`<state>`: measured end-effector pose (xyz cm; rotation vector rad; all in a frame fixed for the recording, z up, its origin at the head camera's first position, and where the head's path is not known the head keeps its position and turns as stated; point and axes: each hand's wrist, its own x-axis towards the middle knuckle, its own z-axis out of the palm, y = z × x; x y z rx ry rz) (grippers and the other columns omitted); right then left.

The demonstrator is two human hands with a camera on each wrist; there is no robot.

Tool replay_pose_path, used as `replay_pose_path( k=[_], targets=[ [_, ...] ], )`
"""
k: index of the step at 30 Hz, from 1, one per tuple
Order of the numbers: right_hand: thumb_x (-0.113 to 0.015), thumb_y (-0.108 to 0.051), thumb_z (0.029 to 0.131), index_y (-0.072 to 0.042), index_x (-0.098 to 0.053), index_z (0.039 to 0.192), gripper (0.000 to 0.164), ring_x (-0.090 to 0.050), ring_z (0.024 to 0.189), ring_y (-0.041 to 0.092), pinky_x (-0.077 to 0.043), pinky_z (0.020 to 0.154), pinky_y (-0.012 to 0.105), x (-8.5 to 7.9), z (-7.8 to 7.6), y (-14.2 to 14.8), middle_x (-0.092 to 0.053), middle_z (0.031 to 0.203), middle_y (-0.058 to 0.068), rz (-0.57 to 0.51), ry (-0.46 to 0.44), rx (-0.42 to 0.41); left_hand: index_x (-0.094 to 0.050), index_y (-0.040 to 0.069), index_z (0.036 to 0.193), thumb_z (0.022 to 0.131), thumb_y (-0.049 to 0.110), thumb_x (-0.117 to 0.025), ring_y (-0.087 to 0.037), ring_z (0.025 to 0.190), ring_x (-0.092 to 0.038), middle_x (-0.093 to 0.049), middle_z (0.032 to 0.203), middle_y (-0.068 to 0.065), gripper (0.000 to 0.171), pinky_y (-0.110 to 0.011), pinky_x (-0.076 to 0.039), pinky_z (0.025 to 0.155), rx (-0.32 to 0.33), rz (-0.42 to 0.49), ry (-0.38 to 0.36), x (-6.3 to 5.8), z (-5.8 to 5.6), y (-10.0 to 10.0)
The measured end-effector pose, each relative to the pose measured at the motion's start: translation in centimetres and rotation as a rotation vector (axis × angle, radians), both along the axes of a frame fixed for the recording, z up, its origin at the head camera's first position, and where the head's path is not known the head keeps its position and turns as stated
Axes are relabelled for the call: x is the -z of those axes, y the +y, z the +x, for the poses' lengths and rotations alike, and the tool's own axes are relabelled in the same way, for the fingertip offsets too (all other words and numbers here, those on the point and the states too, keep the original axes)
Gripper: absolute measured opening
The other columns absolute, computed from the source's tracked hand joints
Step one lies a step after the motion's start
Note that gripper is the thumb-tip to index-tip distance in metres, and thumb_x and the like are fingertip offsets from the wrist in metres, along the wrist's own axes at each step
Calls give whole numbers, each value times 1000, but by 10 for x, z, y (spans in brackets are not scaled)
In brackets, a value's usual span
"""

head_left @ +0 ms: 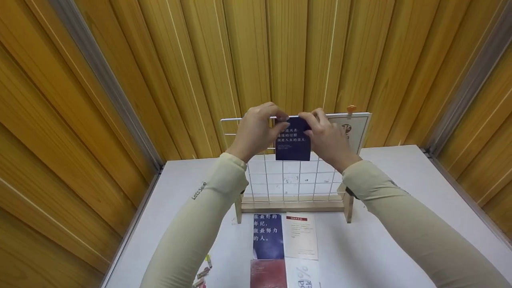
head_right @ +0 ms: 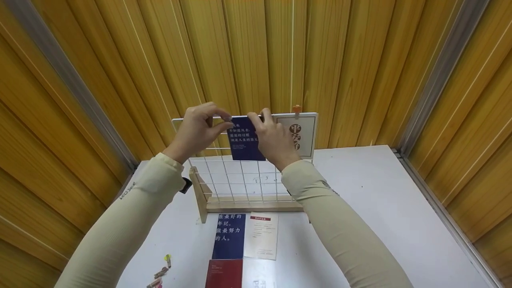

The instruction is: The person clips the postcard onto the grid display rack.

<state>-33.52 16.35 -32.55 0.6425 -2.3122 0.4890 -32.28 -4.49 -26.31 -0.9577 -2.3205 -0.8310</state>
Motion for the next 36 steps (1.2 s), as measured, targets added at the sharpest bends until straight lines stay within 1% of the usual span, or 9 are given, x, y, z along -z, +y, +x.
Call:
replay_pose_path(
  k=[5, 11, 14, 20, 26, 31, 36],
  targets=[
    [-64, -2, 95, -12, -51, 132, 41, -53, 54, 27, -51, 51, 41, 0, 0, -4, -52, 113, 16, -5, -8, 2, -74, 6, 98, 90, 8, -73, -13, 89, -64, -70, 95, -1, 8, -23, -48, 81, -2, 20, -9, -6, -8, 4],
    [-66, -1, 93, -12, -52, 132, 43, -51, 52, 27, -49, 48, 41, 1, 0, -7, -53, 115, 18, -5, 14, 6, -75, 8, 90, 88, 6, -74, -13, 88, -65, -71, 91, 1, 2, -25, -48, 82, -13, 46, -12, -13, -16, 8],
    [-66, -1, 93, -12, -53, 132, 43, -50, 51, 27, -48, 48, 41, 3, -1, -7, -53, 114, 18, -14, 20, 9, -75, 8, 86, 87, 3, -73, -11, 85, -65, -70, 88, 2, 6, -25, -49, 81, -13, 54, -27, -15, -20, 10],
    [-67, 1, 92, -11, -54, 132, 43, -52, 51, 27, -48, 47, 40, 6, 0, -10, -52, 111, 17, -25, 14, 20, -73, 6, 83, 88, 0, -72, -11, 82, -62, -68, 85, 3, 8, -25, -49, 79, 10, 7, -90, -18, -27, 14],
    [-66, 1, 92, -11, -55, 133, 44, -52, 51, 28, -47, 47, 40, 5, 0, -13, -52, 112, 16, -39, 10, 21, -73, 8, 83, 88, -1, -71, -10, 80, -60, -66, 83, 4, 10, -25, -49, 77, 1, -17, -125, -19, -34, 15],
    [-66, 1, 92, -11, -55, 131, 43, -52, 51, 27, -47, 47, 39, 7, -1, -15, -52, 113, 16, -46, 18, 7, -71, 9, 82, 88, -3, -69, -10, 80, -59, -66, 82, 4, 14, -25, -49, 76, 1, -34, -146, -20, -35, 16],
    [-65, 1, 92, -11, -55, 132, 43, -52, 52, 26, -48, 48, 39, 10, -1, -16, -52, 113, 16, -51, 11, 4, -71, 9, 81, 88, -4, -68, -10, 80, -59, -66, 82, 4, 14, -26, -49, 75, -12, -83, -158, -20, -36, 17]
  ],
)
